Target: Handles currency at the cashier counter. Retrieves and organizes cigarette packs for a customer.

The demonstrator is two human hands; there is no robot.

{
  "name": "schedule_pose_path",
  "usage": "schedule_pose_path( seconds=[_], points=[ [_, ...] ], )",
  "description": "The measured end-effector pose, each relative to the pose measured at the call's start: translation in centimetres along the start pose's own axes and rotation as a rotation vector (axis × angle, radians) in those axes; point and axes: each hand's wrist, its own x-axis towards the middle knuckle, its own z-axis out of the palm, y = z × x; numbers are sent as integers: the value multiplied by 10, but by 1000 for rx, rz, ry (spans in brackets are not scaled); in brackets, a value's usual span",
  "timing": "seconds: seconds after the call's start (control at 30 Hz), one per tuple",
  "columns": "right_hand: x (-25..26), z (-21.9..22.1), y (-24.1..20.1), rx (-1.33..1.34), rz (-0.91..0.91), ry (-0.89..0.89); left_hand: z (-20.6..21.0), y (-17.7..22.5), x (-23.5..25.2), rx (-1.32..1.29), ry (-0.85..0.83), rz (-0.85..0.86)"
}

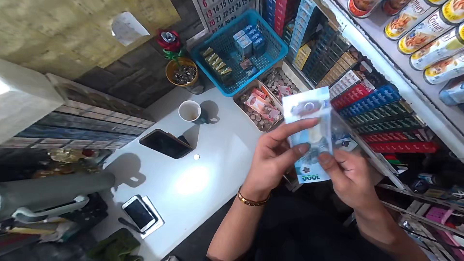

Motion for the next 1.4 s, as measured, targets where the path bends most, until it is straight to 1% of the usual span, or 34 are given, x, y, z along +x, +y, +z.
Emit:
schedule_pose_path(
  seconds=[0.07, 0.13, 0.17, 0.2, 0.23, 0.3, 0.37, 0.4, 0.47, 0.6, 0.77, 1.0, 1.2, 1.3, 1.4],
  points=[
    [1, 1, 1, -94, -36, -55, -5, -1, 3, -240, -20, 60],
    [1, 1, 1, -142, -67, -73, -8, -4, 5, -438, -64, 97],
    [1, 1, 0, -150, -74, -69, -9, -5, 4, -495, -71, 95],
    [2, 2, 0, -149, -73, -60, -9, -6, 3, -496, -57, 86],
    [2, 2, 1, -140, -64, -44, -8, -5, 3, -421, -26, 72],
    [3, 2, 2, -87, -22, 2, -7, -5, 1, -88, 74, 45],
    [3, 1, 4, 1, 34, 42, -6, -8, -2, 178, 93, 1],
    [4, 0, 4, 38, 59, 58, -5, -10, -3, 243, 89, -25],
    [5, -1, 2, 67, 59, 84, -2, -10, -3, 297, 85, -32],
    [7, -3, -1, 48, 5, 129, 2, 1, 2, 346, 13, 4],
    [6, -3, -4, 93, 12, 132, 3, 0, 4, 354, -7, -28],
    [4, -10, -6, 75, -14, 150, 12, 8, 11, 433, -55, 50],
    [11, -19, -2, 130, -8, 143, 17, 9, 21, 453, -53, 29],
    [33, -26, -1, 220, -34, 157, 25, 25, 35, 615, -78, 119],
    [69, -33, -3, 482, -91, 176, 38, 45, 51, 946, -145, 269]
  ],
)
